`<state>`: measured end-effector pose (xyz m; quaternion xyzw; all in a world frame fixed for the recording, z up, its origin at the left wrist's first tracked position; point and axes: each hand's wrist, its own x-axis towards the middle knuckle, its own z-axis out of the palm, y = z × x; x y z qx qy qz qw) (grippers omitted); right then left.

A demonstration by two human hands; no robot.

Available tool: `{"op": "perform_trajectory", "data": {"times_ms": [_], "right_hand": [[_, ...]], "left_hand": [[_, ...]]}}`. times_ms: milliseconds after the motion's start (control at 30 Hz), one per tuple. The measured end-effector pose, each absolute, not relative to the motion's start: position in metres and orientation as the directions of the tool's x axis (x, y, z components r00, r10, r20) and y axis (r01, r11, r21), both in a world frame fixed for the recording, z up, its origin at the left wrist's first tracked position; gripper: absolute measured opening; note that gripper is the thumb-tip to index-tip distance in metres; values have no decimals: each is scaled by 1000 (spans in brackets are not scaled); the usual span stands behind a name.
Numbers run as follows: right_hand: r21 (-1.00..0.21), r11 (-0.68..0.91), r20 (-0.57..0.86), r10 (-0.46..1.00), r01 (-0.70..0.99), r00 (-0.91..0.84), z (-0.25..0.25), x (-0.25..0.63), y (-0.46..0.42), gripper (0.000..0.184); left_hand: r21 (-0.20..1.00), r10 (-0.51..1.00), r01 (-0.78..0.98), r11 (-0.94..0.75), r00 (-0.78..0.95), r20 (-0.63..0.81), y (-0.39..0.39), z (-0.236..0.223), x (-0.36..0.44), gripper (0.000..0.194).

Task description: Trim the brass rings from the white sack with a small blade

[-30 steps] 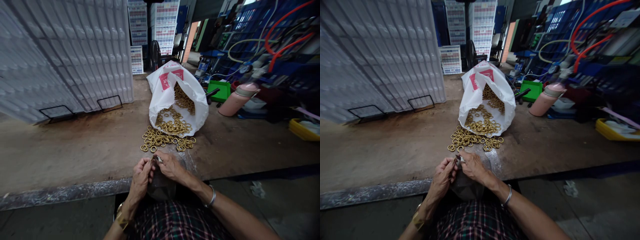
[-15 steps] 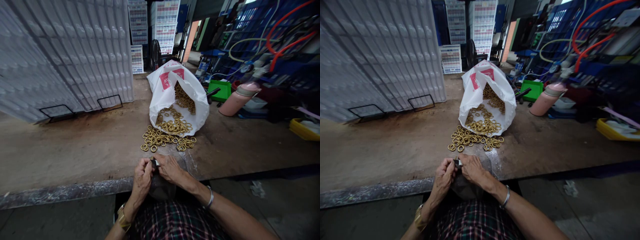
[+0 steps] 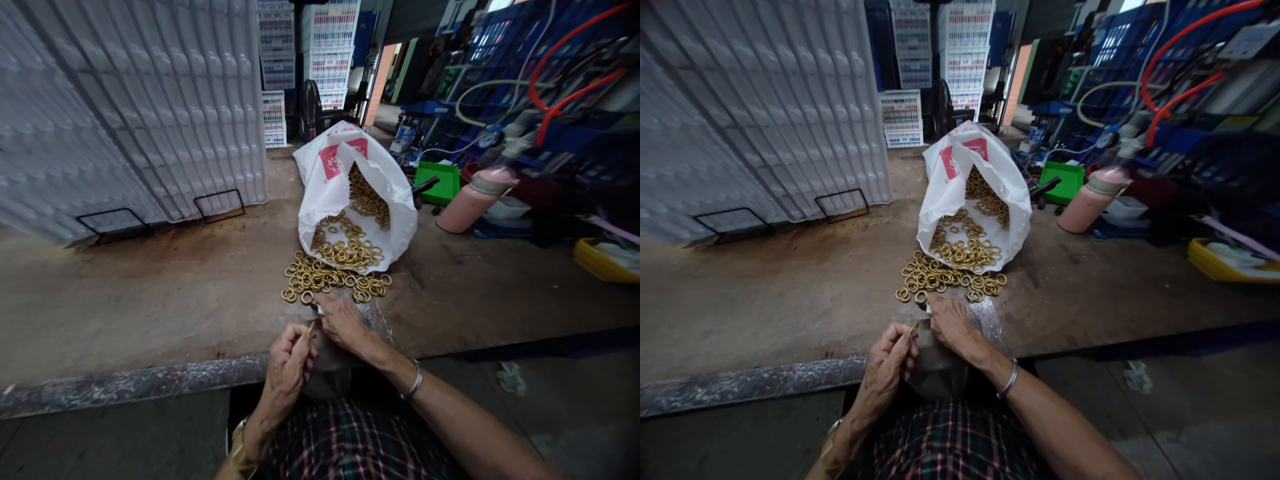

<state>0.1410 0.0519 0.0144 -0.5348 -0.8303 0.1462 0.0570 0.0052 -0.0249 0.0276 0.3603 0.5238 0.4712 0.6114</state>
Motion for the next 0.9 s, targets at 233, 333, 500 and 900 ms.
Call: {"op": "perform_trajectory", "data": {"times_ms": [233, 333, 500, 900], "right_hand": [[-359, 416, 90, 906, 836, -413, 13, 135, 66, 30], [-324, 422, 63, 903, 847, -426, 11, 129, 69, 28], [-320, 407, 66, 911, 856, -408, 6, 128, 72, 25], [-674, 338, 130, 929, 657, -345, 13, 133, 61, 10]], "left_hand": [[762, 930, -558, 328, 50, -363, -19, 26, 2, 30], [721, 922, -610, 329, 43, -384, -18, 28, -1, 30], [585, 898, -721, 371, 117, -425, -15, 28, -6, 30], [661, 891, -683, 310, -35, -454, -7, 26, -4, 35]]}}
